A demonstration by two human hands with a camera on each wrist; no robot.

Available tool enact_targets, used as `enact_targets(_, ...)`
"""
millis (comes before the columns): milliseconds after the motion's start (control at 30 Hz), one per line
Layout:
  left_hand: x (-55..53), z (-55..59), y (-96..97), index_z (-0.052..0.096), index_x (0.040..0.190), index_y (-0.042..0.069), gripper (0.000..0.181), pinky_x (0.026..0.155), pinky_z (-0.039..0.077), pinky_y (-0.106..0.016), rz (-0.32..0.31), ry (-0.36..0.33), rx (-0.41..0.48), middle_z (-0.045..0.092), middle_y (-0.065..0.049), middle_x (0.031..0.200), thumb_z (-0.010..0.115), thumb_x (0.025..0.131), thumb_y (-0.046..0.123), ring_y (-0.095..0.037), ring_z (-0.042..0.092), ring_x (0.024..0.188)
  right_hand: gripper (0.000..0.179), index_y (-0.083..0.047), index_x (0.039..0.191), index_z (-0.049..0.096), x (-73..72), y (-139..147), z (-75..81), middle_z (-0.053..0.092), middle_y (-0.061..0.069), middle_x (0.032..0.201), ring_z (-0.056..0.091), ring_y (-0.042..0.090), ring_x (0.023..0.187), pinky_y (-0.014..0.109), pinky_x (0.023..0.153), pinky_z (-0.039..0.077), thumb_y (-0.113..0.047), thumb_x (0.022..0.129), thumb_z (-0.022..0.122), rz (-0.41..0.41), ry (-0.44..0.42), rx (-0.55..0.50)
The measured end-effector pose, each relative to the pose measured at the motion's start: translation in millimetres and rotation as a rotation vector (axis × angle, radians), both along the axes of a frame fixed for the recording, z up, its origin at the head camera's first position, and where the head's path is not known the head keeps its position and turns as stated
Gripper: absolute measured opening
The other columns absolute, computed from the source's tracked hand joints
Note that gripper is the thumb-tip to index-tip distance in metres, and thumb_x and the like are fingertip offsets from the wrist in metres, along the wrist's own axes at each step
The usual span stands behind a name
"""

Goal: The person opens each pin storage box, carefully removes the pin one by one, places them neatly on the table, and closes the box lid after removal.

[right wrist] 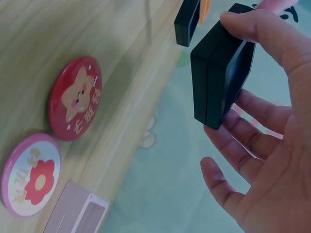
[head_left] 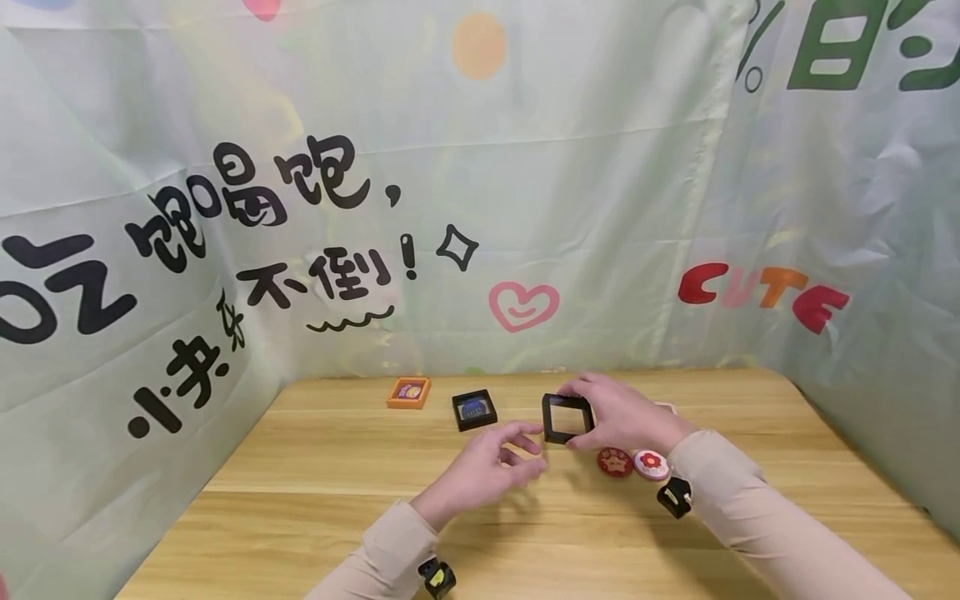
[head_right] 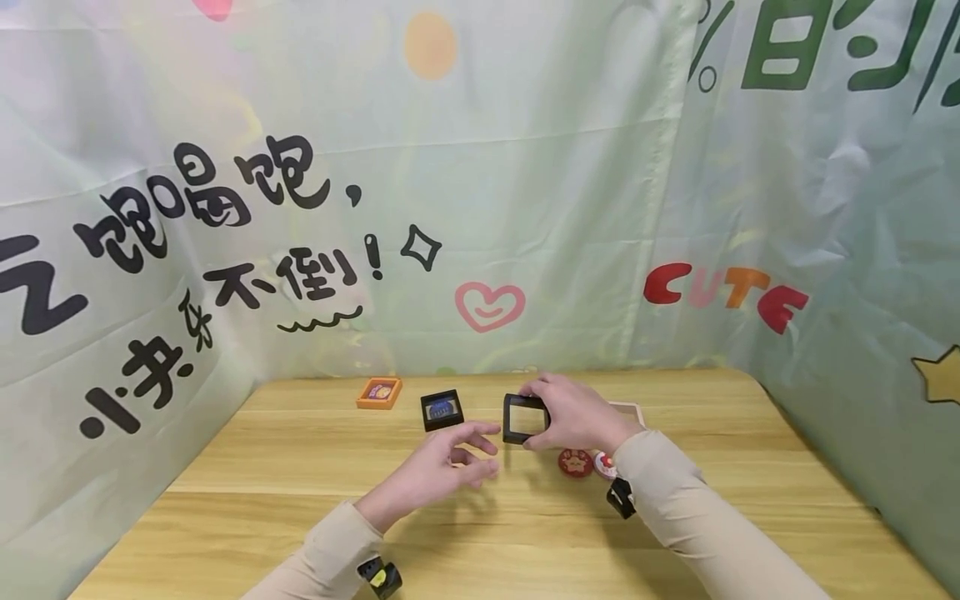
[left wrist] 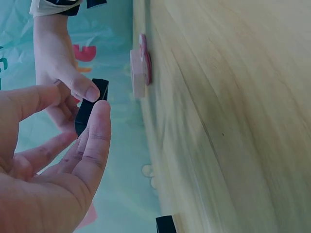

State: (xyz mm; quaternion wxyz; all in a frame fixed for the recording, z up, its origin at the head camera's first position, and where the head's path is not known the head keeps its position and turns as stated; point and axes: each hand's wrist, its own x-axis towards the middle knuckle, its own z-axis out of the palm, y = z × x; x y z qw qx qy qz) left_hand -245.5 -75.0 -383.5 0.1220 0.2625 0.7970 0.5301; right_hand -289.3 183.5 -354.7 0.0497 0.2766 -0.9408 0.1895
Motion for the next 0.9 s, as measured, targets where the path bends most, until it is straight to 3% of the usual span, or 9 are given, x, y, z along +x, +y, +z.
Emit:
enact_targets(200,0.1,-0.5,-5.4,0.065,0.143,0.014,0.043,0.080,0.061,-0.025,-0.031,0.058,-0.101,0.072,-0.015,0.126,0.075,0.102,0.024,-0.012,0.072,0.095,0.073,-0.006,0.139,0.067,-5.6,8,-2.0,0.069,0.011,0.132,0.066,0.023,0.108,0.050,0.097,0.058,-0.038,0.080,0.094,-0.046,-0.012,0.036)
enact_targets(400,-0.4,-2.6,-9.2,0.071,0.136,0.014,0.035,0.085,0.059,-0.021,-0.051,0.140,-0.183,0.074,-0.015,0.126,0.075,0.102,0.024,-0.010,0.073,0.097,0.075,-0.004,0.142,0.065,-12.3,19,-5.6,0.067,0.018,0.140,0.067,0.034,0.118,0.058,0.104,0.057,-0.038,0.081,0.094,-0.100,-0.064,0.064)
enact_targets(600,-1.5,-4.2,-16.0,0.071,0.136,0.013,0.035,0.085,0.059,-0.021,-0.059,0.155,-0.219,0.074,-0.014,0.127,0.073,0.103,0.025,-0.007,0.071,0.098,0.076,-0.003,0.145,0.063,-19.0,31,-11.8,0.064,0.022,0.145,0.066,0.037,0.123,0.061,0.107,0.054,-0.037,0.083,0.093,-0.144,-0.126,0.059)
enact_targets(900,-2.5,-5.0,-29.6,0.073,0.132,0.013,0.030,0.083,0.059,-0.023,-0.041,0.184,-0.234,0.075,-0.013,0.123,0.072,0.104,0.025,-0.007,0.070,0.097,0.076,0.000,0.146,0.061,-24.6,40,-15.2,0.060,0.026,0.150,0.059,0.046,0.135,0.065,0.113,0.049,-0.035,0.086,0.092,-0.145,-0.167,0.072)
